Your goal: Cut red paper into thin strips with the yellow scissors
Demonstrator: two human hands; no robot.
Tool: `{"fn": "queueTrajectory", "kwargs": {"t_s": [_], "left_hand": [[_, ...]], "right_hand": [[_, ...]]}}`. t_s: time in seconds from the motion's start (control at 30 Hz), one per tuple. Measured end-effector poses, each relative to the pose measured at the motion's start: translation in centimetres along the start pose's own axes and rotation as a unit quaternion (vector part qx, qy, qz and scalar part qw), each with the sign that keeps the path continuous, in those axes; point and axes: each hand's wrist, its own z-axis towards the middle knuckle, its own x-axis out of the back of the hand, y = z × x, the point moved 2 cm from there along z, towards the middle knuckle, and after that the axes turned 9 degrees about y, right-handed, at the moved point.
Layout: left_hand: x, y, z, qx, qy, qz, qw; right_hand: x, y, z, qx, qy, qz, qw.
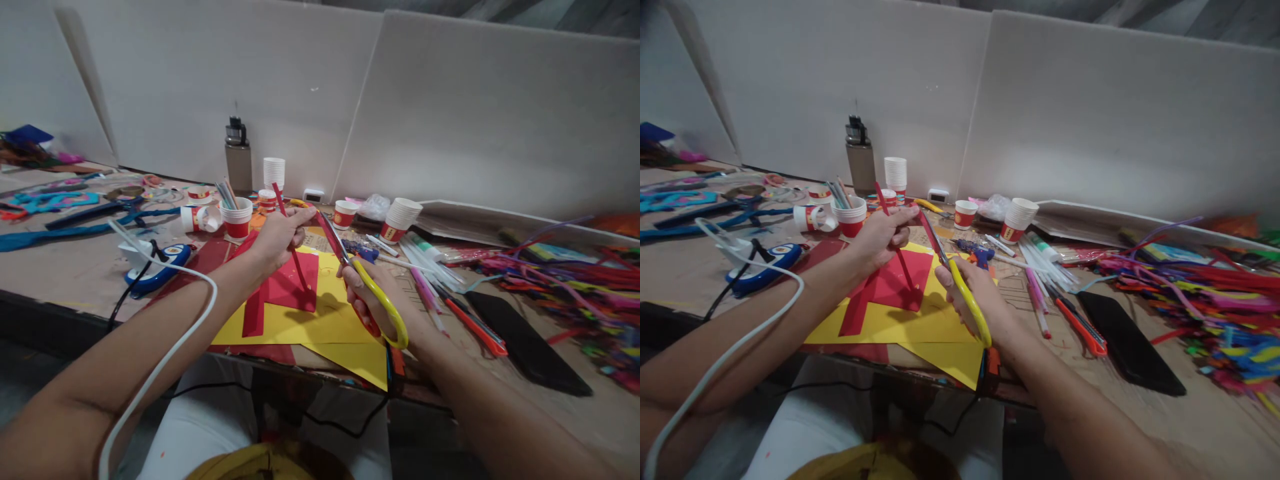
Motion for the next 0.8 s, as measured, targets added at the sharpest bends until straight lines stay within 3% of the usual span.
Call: {"fn": "queueTrajectory", "kwargs": {"t_s": [0.6, 0.8], "left_hand": [[-0.18, 0.17, -0.06, 0.015, 0.010, -0.009, 1.000], [0.25, 0.33, 0.38, 0.031, 0.034, -0.033, 0.998]], "right_hand": [[0.06, -0.06, -0.15, -0.025, 0.009, -0.016, 1.000], [0.07, -0.03, -0.01, 0.014, 0.001, -0.038, 0.999]]}}
